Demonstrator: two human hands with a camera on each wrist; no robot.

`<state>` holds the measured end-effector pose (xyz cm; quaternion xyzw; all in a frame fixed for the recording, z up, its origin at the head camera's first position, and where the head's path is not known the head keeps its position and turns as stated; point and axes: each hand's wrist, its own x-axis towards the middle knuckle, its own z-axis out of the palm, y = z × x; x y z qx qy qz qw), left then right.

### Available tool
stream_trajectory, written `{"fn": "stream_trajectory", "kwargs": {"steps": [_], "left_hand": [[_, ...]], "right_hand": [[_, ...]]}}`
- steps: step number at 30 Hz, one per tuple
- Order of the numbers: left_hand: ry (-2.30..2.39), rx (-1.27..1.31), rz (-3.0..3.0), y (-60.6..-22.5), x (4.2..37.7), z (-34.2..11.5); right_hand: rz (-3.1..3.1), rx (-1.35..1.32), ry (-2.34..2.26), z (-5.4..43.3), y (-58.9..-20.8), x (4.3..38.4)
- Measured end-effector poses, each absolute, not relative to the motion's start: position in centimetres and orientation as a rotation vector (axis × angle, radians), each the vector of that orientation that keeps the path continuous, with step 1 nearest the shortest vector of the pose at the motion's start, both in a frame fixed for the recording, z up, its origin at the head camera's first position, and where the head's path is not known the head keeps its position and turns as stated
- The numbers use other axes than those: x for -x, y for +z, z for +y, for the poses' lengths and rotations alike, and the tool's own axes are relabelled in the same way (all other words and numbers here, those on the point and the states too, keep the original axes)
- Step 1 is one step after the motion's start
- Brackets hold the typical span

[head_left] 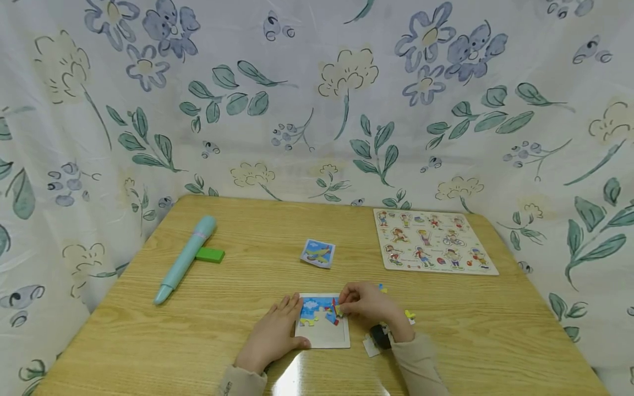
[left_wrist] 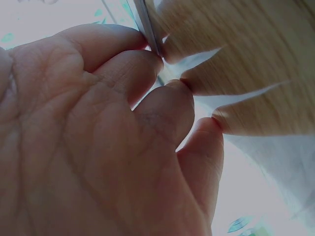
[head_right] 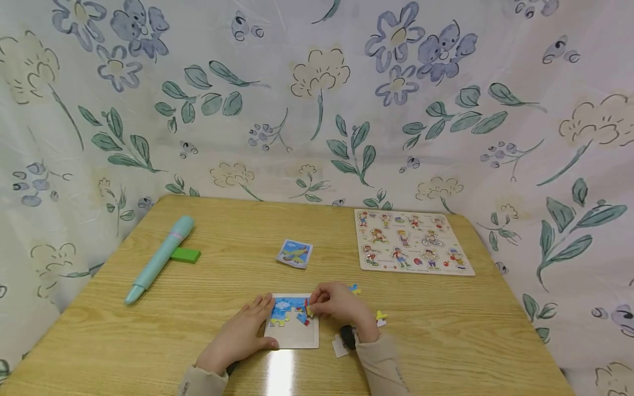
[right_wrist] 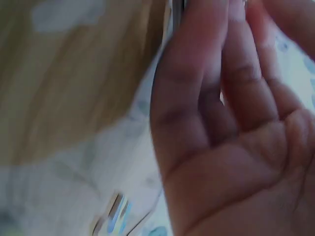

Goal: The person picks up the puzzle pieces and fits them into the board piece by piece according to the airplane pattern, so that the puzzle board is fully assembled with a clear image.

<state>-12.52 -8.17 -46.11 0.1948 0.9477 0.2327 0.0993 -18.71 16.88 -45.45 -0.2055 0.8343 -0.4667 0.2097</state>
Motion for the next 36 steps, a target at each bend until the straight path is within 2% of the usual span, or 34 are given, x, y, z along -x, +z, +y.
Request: {"fn": "stream_trajectory", "kwargs": {"steps": [9, 24, 36], "left_hand": [[0.683, -0.582, 2.805, -45.7, 12.5, -8.1], [0.659, -0.589, 2.812, -45.6, 12.5, -8.0], [0.661, -0.571, 2.806, -45.9, 12.5, -8.1]], "right_hand": [[2.401, 0.594, -1.252, 15.9, -45.7, 18.6], [2.625, 0.696, -0.898, 14.1, -45.1, 17.9], [2.409, 0.751, -1.131, 14.6, -45.4, 18.2]]}}
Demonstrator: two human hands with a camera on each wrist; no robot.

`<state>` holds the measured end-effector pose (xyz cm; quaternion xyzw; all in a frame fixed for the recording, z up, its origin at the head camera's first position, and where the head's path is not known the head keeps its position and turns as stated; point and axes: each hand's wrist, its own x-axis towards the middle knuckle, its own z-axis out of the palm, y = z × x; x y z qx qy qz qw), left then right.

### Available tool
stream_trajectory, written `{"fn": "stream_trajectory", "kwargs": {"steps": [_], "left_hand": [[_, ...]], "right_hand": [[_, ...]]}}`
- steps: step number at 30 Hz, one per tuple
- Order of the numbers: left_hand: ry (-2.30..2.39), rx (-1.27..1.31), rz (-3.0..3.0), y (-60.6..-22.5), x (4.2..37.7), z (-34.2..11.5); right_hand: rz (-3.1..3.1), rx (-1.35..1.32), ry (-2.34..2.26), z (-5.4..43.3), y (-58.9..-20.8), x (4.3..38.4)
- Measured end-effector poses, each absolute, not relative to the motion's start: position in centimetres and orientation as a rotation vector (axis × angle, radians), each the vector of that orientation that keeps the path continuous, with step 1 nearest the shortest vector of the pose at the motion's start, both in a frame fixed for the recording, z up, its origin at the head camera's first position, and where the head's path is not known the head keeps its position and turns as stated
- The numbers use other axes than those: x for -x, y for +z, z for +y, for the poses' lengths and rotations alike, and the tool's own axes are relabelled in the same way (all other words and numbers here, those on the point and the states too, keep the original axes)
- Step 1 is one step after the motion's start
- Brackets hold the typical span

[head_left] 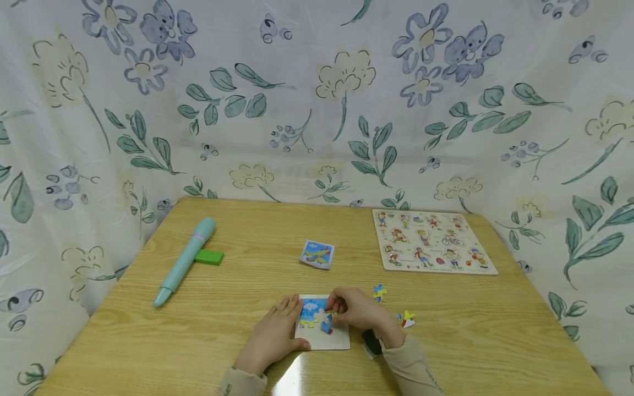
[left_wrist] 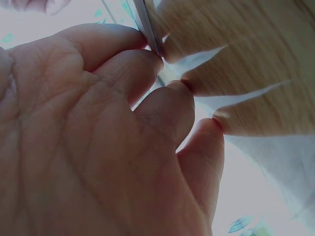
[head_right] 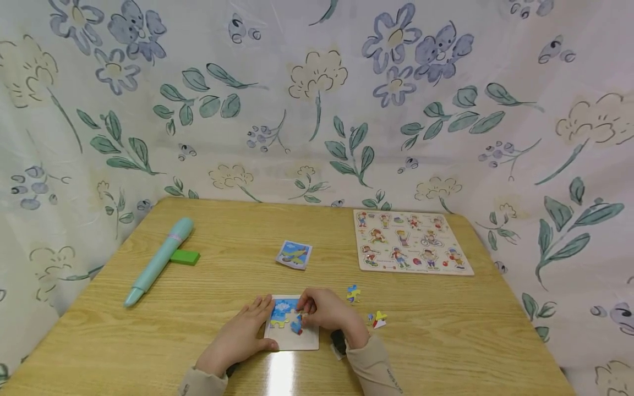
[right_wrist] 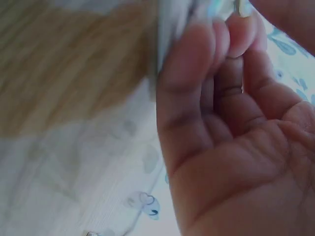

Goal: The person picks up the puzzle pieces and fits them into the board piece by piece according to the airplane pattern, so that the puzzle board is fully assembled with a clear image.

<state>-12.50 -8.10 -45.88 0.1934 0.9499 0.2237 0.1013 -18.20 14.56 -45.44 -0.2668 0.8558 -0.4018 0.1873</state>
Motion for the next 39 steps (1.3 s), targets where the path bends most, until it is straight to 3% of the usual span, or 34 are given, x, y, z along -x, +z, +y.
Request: {"fn": "stream_trajectory", "kwargs": {"steps": [9, 27, 39], "left_hand": [[0.666, -0.556, 2.798, -45.9, 12.6, -8.1], [0.651, -0.585, 2.805, -45.9, 12.4, -8.2], [0.680, -0.557, 2.799, -45.6, 12.3, -7.9]], "right_hand": [[2.457, 0.689, -1.114, 14.5, -45.3, 18.1], [2.397, 0.888, -1.015, 12.6, -45.5, 17.3], [2.254, 0.613, -1.355, 16.3, -45.6, 18.7]]}}
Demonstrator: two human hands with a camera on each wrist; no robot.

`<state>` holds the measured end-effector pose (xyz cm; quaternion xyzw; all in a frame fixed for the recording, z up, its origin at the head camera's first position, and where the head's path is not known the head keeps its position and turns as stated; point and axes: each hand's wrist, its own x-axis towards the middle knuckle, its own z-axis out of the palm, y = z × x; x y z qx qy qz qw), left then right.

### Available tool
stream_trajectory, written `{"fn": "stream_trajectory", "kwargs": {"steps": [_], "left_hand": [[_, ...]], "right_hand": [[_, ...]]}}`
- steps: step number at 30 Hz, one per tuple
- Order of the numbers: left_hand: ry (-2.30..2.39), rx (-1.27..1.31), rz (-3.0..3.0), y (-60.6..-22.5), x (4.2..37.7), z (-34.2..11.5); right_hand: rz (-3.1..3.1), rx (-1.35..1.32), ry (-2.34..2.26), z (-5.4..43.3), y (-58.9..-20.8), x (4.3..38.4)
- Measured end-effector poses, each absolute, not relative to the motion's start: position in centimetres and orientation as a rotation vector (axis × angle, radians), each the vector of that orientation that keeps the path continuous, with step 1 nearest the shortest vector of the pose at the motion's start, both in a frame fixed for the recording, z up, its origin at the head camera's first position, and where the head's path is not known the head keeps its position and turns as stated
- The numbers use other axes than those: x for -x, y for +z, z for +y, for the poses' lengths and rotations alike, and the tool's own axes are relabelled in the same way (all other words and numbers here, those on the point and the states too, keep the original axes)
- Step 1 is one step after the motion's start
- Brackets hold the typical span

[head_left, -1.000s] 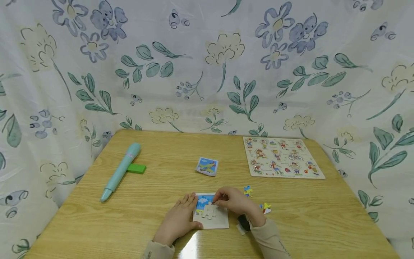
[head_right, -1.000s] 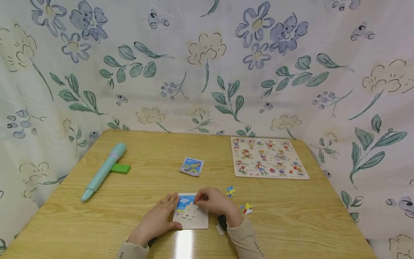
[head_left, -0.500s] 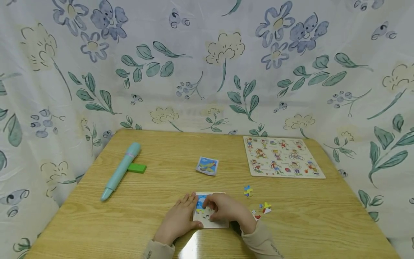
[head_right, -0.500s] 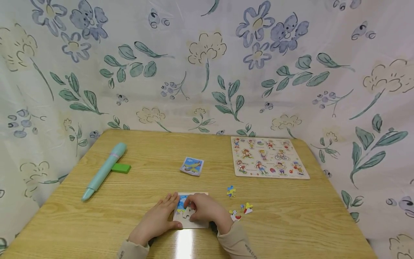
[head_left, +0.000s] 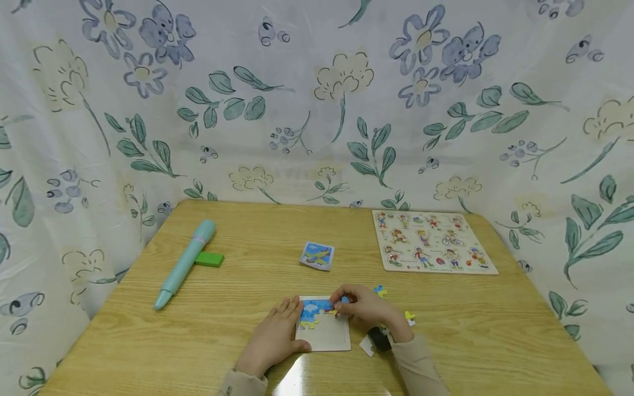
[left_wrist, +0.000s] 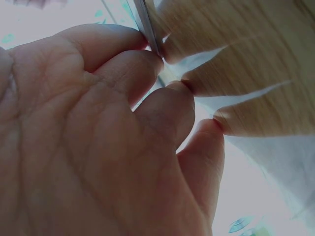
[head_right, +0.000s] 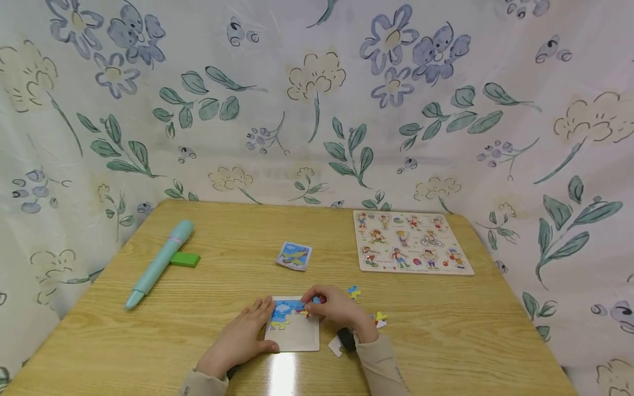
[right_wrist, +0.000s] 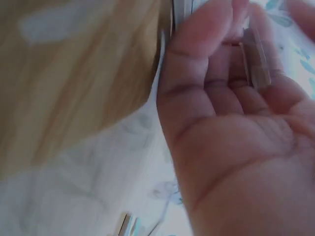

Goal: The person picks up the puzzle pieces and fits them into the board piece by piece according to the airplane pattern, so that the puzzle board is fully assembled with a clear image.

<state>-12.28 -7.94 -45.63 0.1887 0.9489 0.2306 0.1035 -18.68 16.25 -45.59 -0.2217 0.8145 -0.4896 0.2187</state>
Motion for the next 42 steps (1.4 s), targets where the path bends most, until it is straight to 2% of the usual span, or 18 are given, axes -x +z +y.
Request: {"fn": "stream_trajectory", "kwargs": {"steps": [10, 28, 42], "left_hand": [[0.685, -0.561, 2.800, -45.6, 12.2, -7.9], [0.689, -0.564, 2.799, -45.7, 12.4, -7.9], [0.681, -0.559, 2.795, -45.9, 12.5, -7.9]], "right_hand": [[2.234, 0.541, -1.446, 17.3, -45.5, 18.9], [2.566, 0.592, -1.128, 15.2, -45.6, 18.2], [2.532, 0.585, -1.115, 14.8, -45.6, 18.1]]}}
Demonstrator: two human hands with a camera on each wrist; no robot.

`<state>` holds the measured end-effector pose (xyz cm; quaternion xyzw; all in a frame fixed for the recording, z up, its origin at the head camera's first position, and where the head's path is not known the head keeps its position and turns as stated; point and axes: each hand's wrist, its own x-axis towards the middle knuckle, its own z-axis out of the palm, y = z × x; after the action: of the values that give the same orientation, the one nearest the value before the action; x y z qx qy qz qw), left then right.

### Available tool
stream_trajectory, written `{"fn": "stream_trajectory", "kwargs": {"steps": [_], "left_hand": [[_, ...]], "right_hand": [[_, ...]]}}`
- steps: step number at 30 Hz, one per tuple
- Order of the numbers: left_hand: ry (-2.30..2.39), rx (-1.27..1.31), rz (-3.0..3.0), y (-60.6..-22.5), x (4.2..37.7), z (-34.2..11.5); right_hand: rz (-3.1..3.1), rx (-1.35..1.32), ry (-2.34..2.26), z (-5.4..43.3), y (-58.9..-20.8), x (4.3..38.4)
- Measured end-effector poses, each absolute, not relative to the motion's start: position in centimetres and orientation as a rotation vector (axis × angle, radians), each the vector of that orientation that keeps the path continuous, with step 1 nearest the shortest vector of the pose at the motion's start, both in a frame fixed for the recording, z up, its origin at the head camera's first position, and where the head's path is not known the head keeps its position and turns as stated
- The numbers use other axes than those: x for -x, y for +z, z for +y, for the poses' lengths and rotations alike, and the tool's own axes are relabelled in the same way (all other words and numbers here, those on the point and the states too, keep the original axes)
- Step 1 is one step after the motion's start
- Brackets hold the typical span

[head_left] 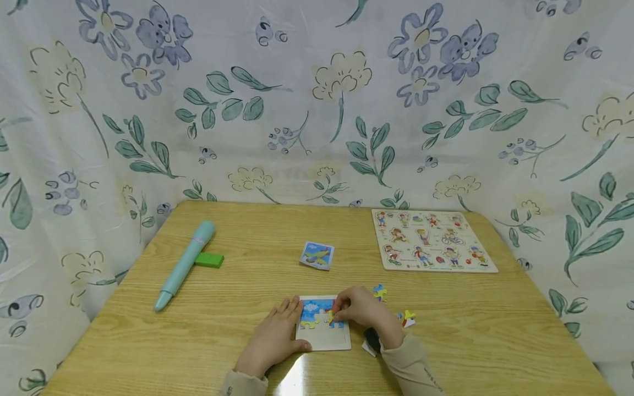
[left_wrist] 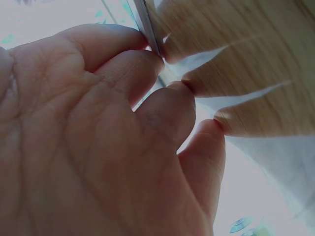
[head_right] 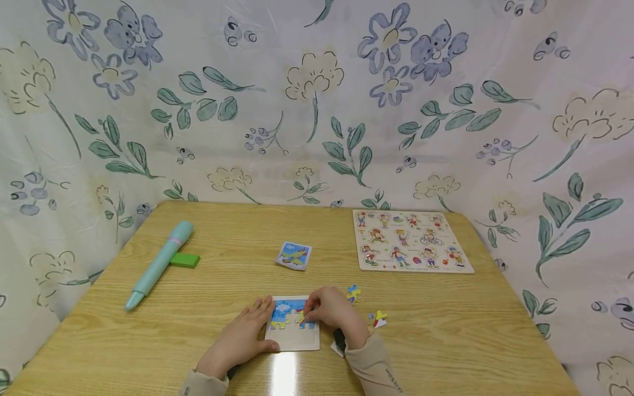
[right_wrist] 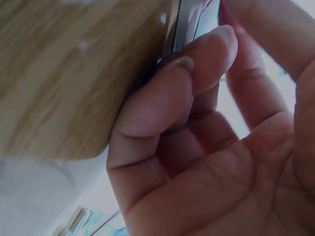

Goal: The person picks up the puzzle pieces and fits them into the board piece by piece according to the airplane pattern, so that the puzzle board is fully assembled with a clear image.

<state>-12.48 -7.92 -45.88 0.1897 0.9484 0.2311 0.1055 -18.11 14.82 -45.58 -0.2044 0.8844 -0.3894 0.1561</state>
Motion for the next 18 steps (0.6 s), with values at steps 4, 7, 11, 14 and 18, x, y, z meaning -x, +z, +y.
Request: {"fn": "stream_trajectory", "kwargs": {"steps": [4, 7, 11, 14, 18], "left_hand": [[0.663, -0.564, 2.811, -45.9, 12.5, -7.8], [0.660, -0.573, 2.817, -46.0, 12.4, -7.8], [0.670, -0.583, 2.812, -46.0, 12.3, -7.8], [0.673, -0.585, 2.812, -45.9, 12.3, -7.9], [0.683, -0.572, 2.807, -45.8, 12.3, -7.9]], "right_hand": [[2.511, 0.601, -1.144, 15.4, -45.6, 18.2], [2.492, 0.595, -1.200, 16.6, -45.3, 18.4], [2.582, 0.466, -1.271, 19.2, -44.6, 18.7], [2.669, 0.306, -1.272, 21.1, -44.3, 18.9], [2.727, 0.154, -1.176, 22.9, -44.4, 19.0]]}}
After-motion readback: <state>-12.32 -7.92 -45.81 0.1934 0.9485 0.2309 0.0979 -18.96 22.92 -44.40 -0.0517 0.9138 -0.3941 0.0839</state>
